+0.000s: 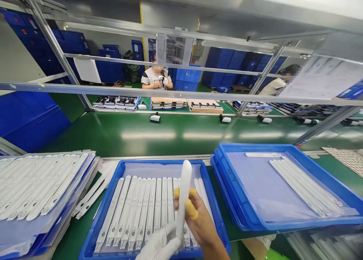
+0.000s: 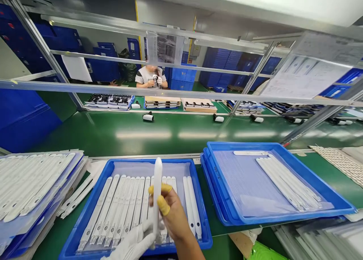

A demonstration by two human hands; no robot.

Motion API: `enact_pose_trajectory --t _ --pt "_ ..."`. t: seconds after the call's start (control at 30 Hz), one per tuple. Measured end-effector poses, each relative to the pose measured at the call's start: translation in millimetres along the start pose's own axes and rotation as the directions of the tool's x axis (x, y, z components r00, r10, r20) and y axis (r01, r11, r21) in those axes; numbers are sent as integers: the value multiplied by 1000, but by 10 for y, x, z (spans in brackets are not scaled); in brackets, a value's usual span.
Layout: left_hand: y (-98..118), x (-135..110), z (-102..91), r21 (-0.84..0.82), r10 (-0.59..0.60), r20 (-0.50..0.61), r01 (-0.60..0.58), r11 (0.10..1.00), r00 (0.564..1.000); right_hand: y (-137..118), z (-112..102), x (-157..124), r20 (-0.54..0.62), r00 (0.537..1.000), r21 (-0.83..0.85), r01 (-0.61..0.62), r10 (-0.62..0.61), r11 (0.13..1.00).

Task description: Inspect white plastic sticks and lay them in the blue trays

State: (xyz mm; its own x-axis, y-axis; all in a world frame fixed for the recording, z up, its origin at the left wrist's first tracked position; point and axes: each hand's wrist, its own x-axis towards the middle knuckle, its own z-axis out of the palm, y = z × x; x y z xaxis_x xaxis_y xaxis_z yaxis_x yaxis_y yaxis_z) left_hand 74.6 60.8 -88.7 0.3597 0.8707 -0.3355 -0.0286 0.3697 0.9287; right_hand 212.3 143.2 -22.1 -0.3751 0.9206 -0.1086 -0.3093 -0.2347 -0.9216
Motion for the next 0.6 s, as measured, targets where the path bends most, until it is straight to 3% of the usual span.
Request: enact_pose_trajectory --t 0.1,0.2,0.37,0.6 --pt "-194 162 44 181 -16 -44 24 983 999 335 -314 272 -319 947 -361 -79 -43 929" --pt "-401 362 132 349 -84 15 73 934 996 657 -704 448 -455 890 -478 -232 -13 848" --pt "-583 766 280 548 -104 51 59 835 993 978 -1169 444 -528 849 -663 -413 0 624" --pt "-627 1237 456 713 -67 141 -54 700 988 1023 -1283 327 -503 861 -832 -504 67 232"
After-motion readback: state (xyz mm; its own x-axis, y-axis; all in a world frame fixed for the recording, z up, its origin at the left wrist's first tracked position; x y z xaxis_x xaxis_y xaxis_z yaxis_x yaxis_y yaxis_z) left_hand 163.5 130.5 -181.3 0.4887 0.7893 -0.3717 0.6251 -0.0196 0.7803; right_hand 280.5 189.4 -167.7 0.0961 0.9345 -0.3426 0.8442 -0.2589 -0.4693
